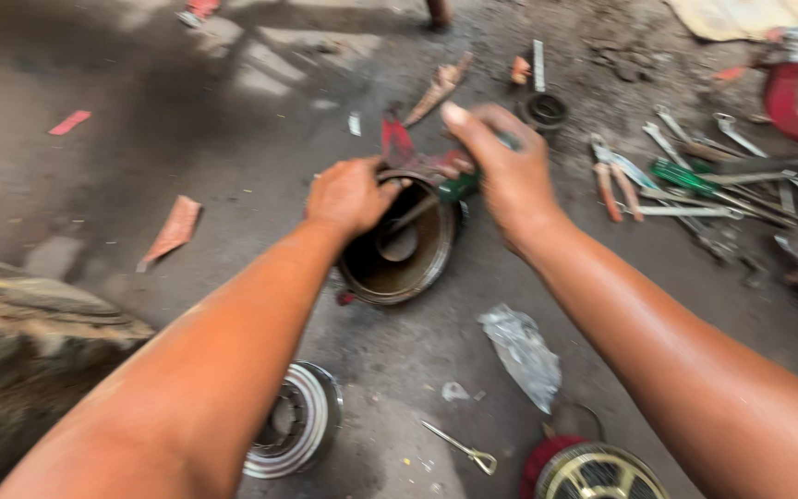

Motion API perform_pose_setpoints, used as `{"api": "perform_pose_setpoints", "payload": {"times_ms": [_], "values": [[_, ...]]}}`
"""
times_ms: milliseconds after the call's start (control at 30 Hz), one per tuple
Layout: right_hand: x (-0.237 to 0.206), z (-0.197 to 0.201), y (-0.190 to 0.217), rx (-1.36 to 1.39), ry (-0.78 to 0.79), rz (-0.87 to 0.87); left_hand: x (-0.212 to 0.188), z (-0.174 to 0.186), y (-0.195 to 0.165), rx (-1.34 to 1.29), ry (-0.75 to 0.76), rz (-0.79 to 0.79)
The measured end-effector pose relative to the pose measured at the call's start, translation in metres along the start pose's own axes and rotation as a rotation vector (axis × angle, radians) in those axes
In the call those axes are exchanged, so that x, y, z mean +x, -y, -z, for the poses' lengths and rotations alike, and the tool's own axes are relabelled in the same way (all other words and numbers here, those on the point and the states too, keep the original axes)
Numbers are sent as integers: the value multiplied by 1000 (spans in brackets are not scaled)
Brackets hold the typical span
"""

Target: The person uses a screwdriver to scrape and clean the inside of a red cylindrical metal part. They then place the part down and pick up a larger, dark-colored metal component, continuing to clean its interior with the same tool.

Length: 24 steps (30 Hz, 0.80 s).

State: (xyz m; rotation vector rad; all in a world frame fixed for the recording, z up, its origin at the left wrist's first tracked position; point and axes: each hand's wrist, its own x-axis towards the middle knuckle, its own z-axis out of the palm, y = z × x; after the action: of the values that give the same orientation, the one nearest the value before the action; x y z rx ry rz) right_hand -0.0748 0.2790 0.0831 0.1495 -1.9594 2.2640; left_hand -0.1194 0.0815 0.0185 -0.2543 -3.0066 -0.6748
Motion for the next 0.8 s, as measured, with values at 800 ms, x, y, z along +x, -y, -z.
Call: {"api": "perform_pose_setpoints", "payload": {"times_ms": [800], "values": [[-63, -14, -53, -816, 393, 52, 1, -2, 31, -10, -120, 64]]}}
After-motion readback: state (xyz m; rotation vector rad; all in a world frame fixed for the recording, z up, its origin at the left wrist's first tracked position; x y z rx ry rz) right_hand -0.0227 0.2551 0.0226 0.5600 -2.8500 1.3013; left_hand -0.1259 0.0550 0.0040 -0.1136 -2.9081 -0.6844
